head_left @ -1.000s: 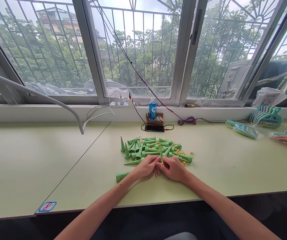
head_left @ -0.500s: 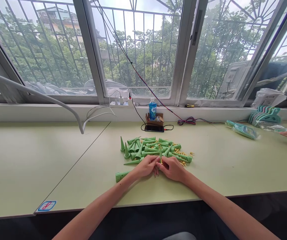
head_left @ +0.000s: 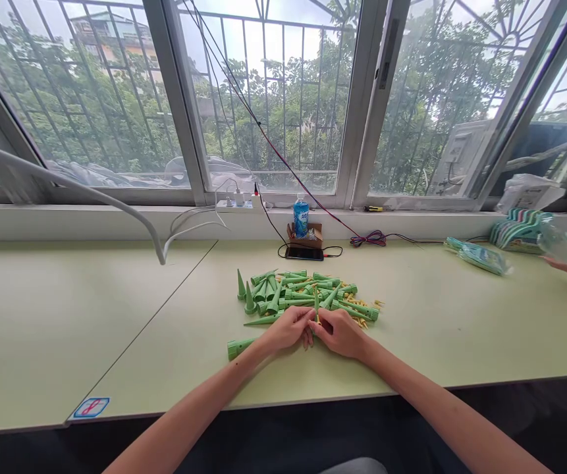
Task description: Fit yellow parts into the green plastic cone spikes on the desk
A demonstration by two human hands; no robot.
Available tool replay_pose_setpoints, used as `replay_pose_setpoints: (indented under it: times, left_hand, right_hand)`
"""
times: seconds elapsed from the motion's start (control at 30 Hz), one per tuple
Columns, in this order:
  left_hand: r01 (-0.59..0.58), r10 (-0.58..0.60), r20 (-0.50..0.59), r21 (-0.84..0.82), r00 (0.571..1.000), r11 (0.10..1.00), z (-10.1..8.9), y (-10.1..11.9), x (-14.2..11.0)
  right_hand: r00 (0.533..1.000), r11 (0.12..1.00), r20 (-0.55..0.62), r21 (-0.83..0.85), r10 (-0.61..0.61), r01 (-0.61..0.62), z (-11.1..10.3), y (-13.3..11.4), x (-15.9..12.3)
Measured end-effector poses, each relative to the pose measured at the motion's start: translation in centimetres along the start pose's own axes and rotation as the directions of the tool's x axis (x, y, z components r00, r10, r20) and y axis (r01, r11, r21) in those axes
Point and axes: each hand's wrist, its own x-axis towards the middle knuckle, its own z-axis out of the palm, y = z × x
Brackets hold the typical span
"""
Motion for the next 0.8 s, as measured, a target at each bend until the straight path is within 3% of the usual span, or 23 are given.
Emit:
replay_pose_setpoints:
  times: [0.2, 0.37, 0.57, 0.8]
  left_hand:
    - [-0.031, 0.032, -0.064, 0.017, 0.997, 0.999, 0.2, 0.1, 0.1]
    - [-0.109, 0.142, -0.178, 0.185, 0.974, 0.977, -0.3, 1.3, -0.4]
    - [-0.061, 0.203, -0.263, 0.464, 0.943, 0.884, -0.7, 2.3, -0.8]
    - [-0.025, 0.223, -0.306, 0.538, 0.926, 0.843, -0.8, 2.2, -0.7]
  right_hand:
    - [1.000, 1.000, -0.015, -0.022, -0.003, 0.003, -0.1, 0.2, 0.1]
    - [1.000, 0.999, -0.016, -0.050, 0.000, 0.000, -0.1, 0.6, 0.1]
    - [0.999, 0.994, -0.013, -0.098, 0.043, -0.044, -0.1, 0.8, 0.2]
    - [0.998, 0.994, -0.010, -0.086, 0.068, -0.068, -0.1, 0.9, 0.2]
